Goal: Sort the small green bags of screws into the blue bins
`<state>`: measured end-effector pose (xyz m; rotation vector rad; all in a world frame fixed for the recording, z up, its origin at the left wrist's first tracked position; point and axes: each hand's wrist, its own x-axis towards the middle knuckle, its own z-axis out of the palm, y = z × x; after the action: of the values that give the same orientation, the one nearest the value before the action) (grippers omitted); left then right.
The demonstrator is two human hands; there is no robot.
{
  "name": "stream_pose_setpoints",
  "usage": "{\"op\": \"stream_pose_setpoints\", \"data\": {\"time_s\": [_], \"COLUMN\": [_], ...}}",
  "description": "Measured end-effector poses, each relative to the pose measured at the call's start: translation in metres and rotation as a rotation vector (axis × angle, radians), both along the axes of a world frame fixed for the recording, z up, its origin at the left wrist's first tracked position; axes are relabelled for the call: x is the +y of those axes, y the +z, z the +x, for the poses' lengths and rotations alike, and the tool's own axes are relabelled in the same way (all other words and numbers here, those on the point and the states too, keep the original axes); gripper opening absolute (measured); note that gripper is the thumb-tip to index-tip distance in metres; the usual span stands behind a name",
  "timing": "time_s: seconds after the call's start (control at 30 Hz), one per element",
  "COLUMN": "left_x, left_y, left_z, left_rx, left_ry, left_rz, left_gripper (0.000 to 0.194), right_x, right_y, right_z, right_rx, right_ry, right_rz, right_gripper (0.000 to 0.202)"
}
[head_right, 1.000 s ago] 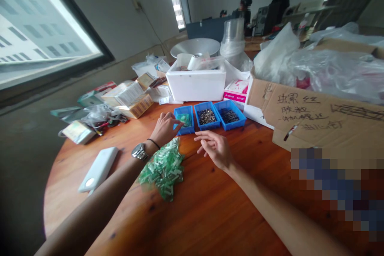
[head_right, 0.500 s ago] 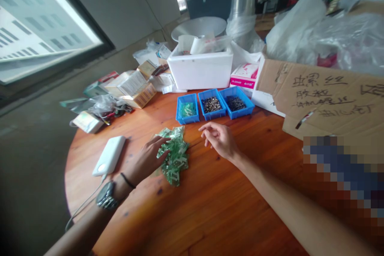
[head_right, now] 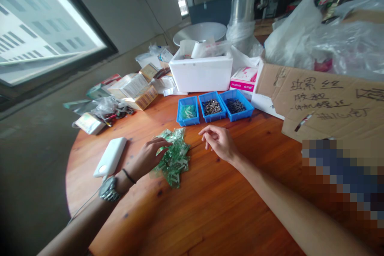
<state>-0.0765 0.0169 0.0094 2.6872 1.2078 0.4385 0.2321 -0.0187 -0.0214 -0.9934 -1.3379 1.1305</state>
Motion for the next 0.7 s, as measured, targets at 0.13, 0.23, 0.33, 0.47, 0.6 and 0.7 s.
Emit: {"op": "stream_pose_setpoints", "data": {"time_s": [0.13, 0.23, 0.33, 0.47, 0.6, 0.7], "left_x": [-0.005, -0.007, -0.007, -0.007, -0.006, -0.002], "left_y": [-0.001, 0.012, 0.031, 0.043, 0.032, 0.022], "left_z": [0.004, 0.01, 0.026, 0.063, 0.099, 0.113], "left_rx": [0.033, -0.045, -0.275, -0.649, -0.849, -0.843], "left_ry": [0.028, 0.116, 0.241, 0.242, 0.158, 0.183], "left_rz": [0.055, 0.067, -0.05, -0.464, -0.746, -0.785], "left_gripper": [0.018, 0.013, 0.008, 0.02, 0.034, 0.033], "right_x": [0.0, 0.0, -0.001, -0.006, -0.003, 0.002], "right_y": [-0.001, -0.001, 0.003, 0.013, 0.018, 0.016], "right_z": [0.0, 0.0, -0.005, -0.012, -0.01, -0.003], "right_rx": [-0.013, -0.031, -0.057, -0.016, 0.004, 0.058], "right_ry": [0.007, 0.0, -0.031, 0.018, -0.034, -0.077], "right_rz": [-0.01, -0.013, -0.033, -0.082, -0.145, -0.215], "right_gripper": [0.028, 0.028, 0.027, 0.035, 0.033, 0.039]}}
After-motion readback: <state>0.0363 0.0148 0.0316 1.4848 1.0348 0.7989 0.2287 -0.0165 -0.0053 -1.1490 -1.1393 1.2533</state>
